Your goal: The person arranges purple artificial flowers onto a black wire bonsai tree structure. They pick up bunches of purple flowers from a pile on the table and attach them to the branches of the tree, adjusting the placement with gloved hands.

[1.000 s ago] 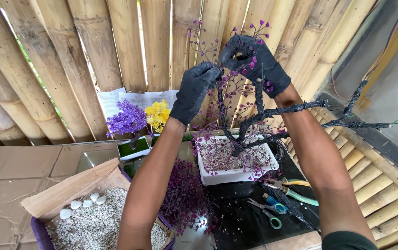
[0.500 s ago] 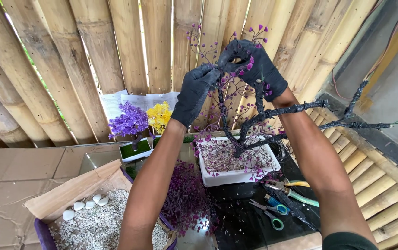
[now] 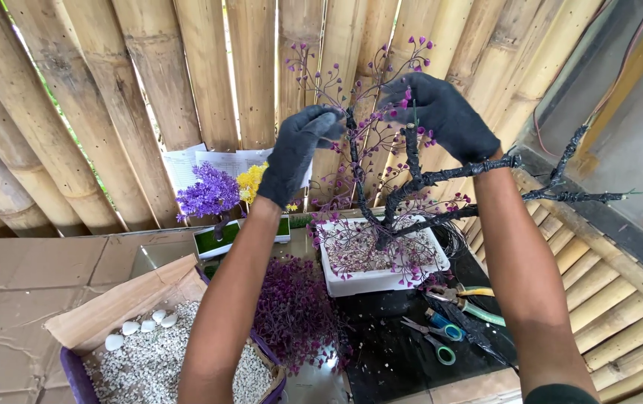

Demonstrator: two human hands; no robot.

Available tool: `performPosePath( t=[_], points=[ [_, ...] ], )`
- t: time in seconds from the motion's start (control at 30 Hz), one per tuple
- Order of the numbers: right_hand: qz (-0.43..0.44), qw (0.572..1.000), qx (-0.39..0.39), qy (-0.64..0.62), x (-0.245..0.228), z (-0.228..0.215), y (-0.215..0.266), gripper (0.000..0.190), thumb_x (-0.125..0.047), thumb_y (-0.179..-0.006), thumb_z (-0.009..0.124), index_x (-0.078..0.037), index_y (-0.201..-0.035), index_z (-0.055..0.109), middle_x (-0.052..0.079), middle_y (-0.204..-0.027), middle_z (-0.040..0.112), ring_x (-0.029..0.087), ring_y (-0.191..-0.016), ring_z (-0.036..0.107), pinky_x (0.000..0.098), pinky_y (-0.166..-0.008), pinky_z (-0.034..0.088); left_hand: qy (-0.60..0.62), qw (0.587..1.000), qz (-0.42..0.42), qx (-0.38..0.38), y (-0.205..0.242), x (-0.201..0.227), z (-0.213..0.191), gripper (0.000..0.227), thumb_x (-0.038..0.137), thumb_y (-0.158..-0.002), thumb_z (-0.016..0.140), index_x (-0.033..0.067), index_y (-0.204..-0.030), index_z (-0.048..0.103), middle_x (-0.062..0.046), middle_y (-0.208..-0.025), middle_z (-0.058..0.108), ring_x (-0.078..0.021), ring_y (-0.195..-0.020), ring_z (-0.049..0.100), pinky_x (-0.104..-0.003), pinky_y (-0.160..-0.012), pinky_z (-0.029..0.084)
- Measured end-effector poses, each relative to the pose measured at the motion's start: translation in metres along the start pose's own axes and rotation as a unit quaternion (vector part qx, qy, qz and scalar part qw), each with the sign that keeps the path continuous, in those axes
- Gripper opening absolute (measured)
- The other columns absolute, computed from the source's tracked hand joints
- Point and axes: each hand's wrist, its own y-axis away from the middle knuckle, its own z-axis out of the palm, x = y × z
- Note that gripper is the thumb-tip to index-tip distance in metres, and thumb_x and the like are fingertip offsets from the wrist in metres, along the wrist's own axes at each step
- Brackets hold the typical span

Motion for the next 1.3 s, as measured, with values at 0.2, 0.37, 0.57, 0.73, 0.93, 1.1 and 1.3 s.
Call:
performPosePath(
  t=[0.2, 0.37, 0.57, 0.73, 0.93, 1.1, 1.3],
  points=[
    [0.015, 0.986, 0.086, 0.144, -0.001, -0.023, 0.047, 0.024, 0.001, -0.107, 0.049, 0.001, -0.129, 0.06, 0.019, -0.125, 0.07, 0.028, -0.104, 0.072, 0.0365, -0.088, 0.062, -0.145, 0.988, -0.007, 0.054, 0.039, 0.033, -0.033, 0.027, 0.022, -0.095, 0.057, 0.0082, -0.114, 0.07, -0.008, -0.109, 0.073, -0.0191, -0.098, 0.067, -0.03, -0.077, 0.055],
    [-0.041, 0.991, 0.108, -0.07, 0.026, -0.045, 0.084, 0.028, -0.001, -0.109, 0.047, 0.005, -0.137, 0.051, 0.02, -0.132, 0.061, 0.032, -0.118, 0.066, 0.0406, -0.097, 0.062, -0.279, 0.958, -0.043, 0.052, 0.094, 0.073, -0.048, 0.034, 0.029, -0.096, 0.056, 0.0086, -0.12, 0.069, -0.009, -0.115, 0.073, -0.0217, -0.105, 0.067, -0.034, -0.089, 0.055],
    [-0.016, 0.978, 0.198, -0.066, 0.027, -0.043, 0.122, 0.029, 0.007, -0.111, 0.045, 0.0, -0.138, 0.051, 0.016, -0.133, 0.064, 0.028, -0.124, 0.068, 0.0374, -0.099, 0.066, -0.414, 0.906, 0.047, -0.072, 0.156, 0.05, -0.069, 0.038, 0.037, -0.102, 0.053, 0.0062, -0.114, 0.072, -0.012, -0.105, 0.072, -0.0279, -0.09, 0.067, -0.041, -0.076, 0.051],
    [-0.05, 0.966, 0.253, -0.007, -0.015, -0.007, 0.181, 0.035, 0.014, -0.112, 0.04, 0.011, -0.147, 0.045, 0.028, -0.144, 0.058, 0.036, -0.131, 0.065, 0.0365, -0.101, 0.064, -0.408, 0.894, -0.036, -0.181, 0.217, 0.04, -0.033, 0.038, 0.044, -0.098, 0.06, 0.0101, -0.104, 0.078, -0.007, -0.099, 0.079, -0.0206, -0.088, 0.074, -0.037, -0.082, 0.058],
    [0.098, 0.931, 0.349, 0.044, -0.024, 0.088, 0.255, 0.043, 0.012, -0.102, 0.045, -0.02, -0.073, 0.054, -0.006, -0.086, 0.067, 0.007, -0.082, 0.063, 0.0276, -0.09, 0.056, -0.564, 0.761, -0.07, -0.312, 0.262, -0.059, -0.008, 0.02, 0.03, -0.1, 0.063, 0.0168, -0.095, 0.077, 0.001, -0.083, 0.07, -0.02, -0.085, 0.064, -0.045, -0.104, 0.049],
    [0.206, 0.976, 0.009, -0.074, 0.043, 0.188, 0.285, 0.033, -0.023, -0.092, 0.075, 0.002, -0.114, 0.076, 0.03, -0.111, 0.073, 0.044, -0.111, 0.068, 0.052, -0.104, 0.053, -0.627, 0.703, 0.171, -0.288, 0.298, -0.195, -0.002, 0.046, 0.057, -0.09, 0.058, 0.0225, -0.117, 0.067, -0.009, -0.116, 0.066, -0.0357, -0.117, 0.061, -0.049, -0.1, 0.047],
    [0.071, 0.975, -0.108, 0.182, 0.121, 0.261, 0.31, 0.039, -0.041, -0.093, 0.073, -0.018, -0.124, 0.07, 0.01, -0.121, 0.067, 0.031, -0.116, 0.063, 0.0401, -0.099, 0.055, -0.689, 0.632, 0.171, -0.312, 0.302, -0.176, 0.027, 0.02, 0.022, -0.093, 0.051, 0.0173, -0.107, 0.066, -0.014, -0.098, 0.057, -0.0398, -0.092, 0.056, -0.047, -0.069, 0.042]
  ],
)
